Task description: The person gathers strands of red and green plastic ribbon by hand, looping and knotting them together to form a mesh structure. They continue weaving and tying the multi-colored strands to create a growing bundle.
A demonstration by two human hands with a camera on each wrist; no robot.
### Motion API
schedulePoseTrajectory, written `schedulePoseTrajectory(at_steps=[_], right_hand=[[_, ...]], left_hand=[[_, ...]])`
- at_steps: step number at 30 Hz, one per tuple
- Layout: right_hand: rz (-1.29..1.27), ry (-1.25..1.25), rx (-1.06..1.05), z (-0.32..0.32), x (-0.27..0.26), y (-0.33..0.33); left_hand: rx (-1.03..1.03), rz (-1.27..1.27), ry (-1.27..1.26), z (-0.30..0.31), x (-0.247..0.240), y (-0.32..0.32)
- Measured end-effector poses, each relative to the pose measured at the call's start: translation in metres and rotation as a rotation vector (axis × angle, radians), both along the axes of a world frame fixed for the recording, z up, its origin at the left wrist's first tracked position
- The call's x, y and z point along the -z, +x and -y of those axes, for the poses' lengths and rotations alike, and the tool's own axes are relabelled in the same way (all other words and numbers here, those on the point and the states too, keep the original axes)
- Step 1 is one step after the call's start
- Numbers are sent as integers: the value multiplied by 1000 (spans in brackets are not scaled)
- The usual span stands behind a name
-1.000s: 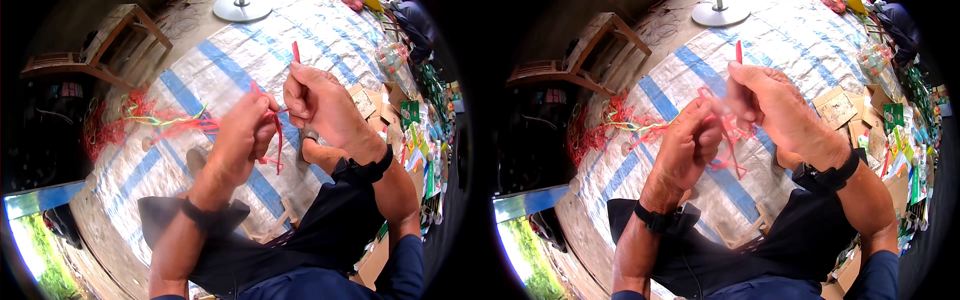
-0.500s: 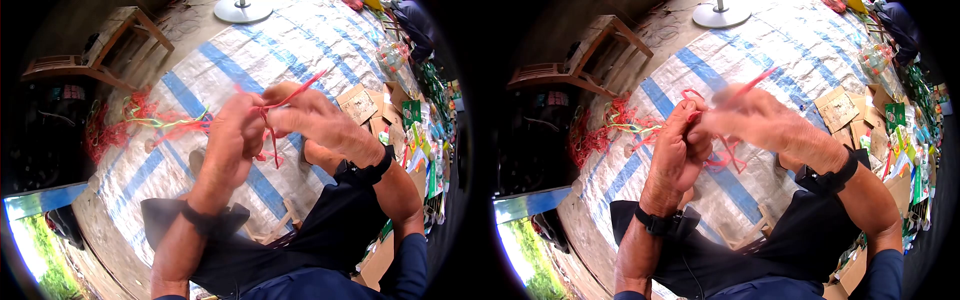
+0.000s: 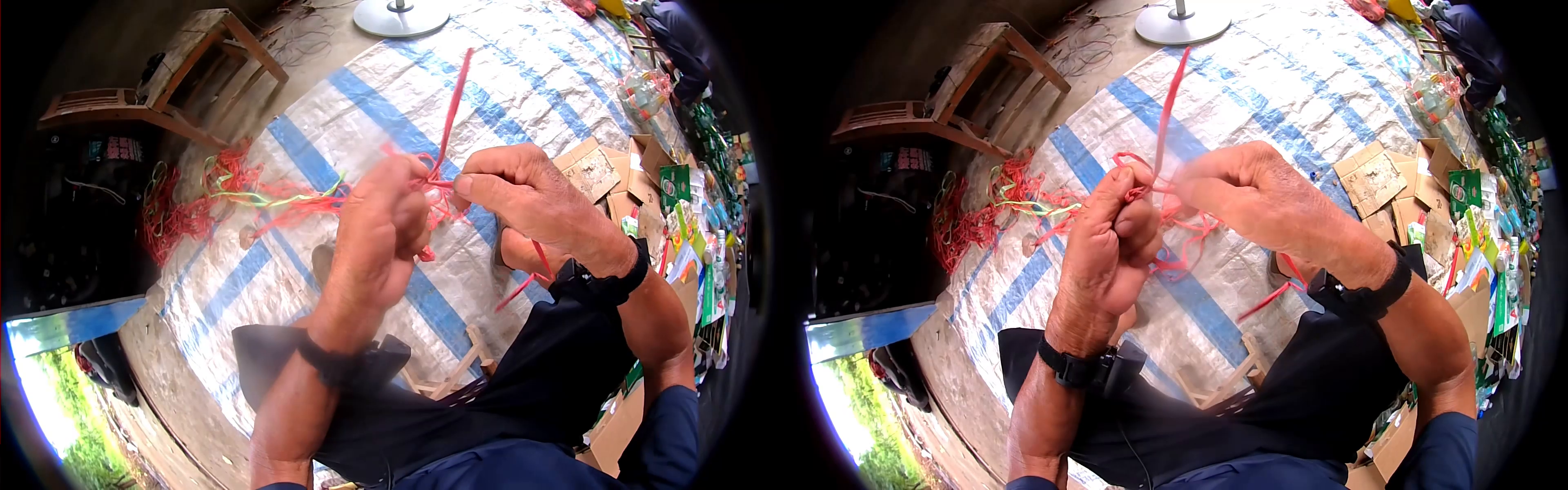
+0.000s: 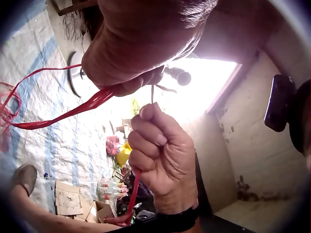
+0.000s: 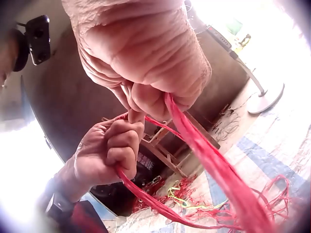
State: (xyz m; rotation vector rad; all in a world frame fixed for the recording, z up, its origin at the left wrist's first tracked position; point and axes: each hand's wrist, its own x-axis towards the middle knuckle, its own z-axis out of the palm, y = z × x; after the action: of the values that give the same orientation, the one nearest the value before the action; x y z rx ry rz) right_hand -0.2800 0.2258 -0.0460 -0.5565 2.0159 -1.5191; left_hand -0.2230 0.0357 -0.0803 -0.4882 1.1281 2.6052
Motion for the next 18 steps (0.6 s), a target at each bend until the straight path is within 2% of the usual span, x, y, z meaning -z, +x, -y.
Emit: schedulePoseTrajectory(at_steps=[3,5,7,11,14,16,17,18], right_hand=[[-77,93,32,-7,-2,-4],[-117,135,57,-15,-3,-8],[12,150,220,-21,-8,-10],[27,110,222,-24,-1,-12],[108,99,149,-28,1,-15],[193,114,25,-28,3,-21],[192,112,24,-25,6,-20],[88,101,78,-21,9,-18]], left_hand=[[-112,76,-5,2,-5,-3],[-123,32,-16,13,-5,-5],[-133,-15,-51,15,-7,-4],[-114,-10,-25,14,-9,-1],[-58,-44,-183,16,-12,-2],[-44,-20,-175,14,-18,-2],[-28,5,-165,12,-20,-2],[-27,4,-166,12,-19,-2]])
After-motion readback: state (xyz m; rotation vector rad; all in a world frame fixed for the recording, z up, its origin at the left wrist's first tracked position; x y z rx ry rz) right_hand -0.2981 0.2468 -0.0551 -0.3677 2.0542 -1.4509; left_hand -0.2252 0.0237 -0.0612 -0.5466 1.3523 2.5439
